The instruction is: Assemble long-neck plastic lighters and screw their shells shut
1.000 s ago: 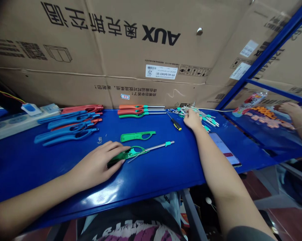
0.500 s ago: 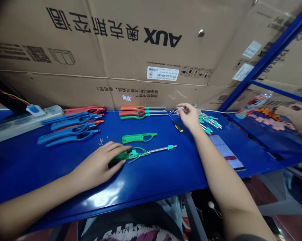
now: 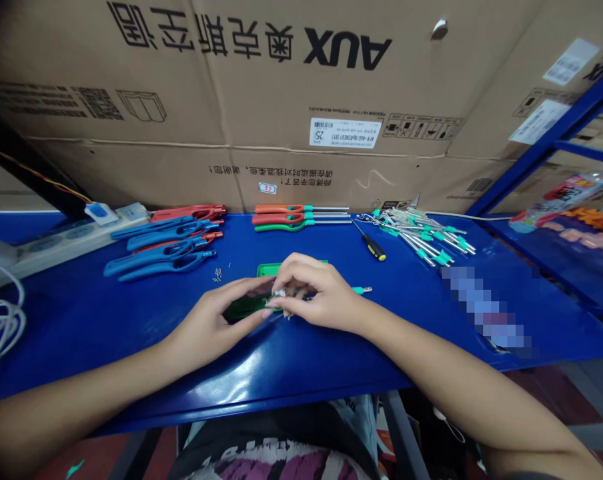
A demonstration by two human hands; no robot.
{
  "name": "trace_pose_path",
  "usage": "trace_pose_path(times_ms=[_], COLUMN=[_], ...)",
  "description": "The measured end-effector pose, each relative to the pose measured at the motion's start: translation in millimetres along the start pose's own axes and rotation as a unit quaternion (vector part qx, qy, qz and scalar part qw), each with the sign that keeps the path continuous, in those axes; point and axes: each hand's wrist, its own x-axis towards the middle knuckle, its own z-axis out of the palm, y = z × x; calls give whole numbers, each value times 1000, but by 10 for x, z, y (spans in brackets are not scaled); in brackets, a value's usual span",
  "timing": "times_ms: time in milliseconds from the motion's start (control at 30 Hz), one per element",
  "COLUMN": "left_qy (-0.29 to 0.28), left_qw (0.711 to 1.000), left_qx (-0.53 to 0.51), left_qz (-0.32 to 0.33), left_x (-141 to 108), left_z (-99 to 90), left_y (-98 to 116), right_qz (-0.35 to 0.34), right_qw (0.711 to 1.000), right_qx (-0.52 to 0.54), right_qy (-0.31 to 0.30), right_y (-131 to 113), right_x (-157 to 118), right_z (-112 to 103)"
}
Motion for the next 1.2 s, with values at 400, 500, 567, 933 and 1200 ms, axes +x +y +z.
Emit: trace_pose_path(times_ms=[400,500,567,933,1200], left_qy=[-55,-61,-41,40,23], left_qw=[998,993,983,931,943], left_qx=[-43,-95,-149,-270,-238], left_qz=[-4,-46,-94,-242,-233], left_x=[14,18,34,123,135], left_z=[-69,-41,-27,-77,-95], left_y=[102,81,62,8,8], right_qz=[3,43,55,38,94], right_qw=[996,993,997,915,969], right_qx=[73,104,57,-297,-122], right_qy=[-45,-35,-2,-272,-195], right_y=[-29,-6,0,27,65], right_x=[5,11,11,-26,26], right_z=[-7,-10,-44,-197,-195])
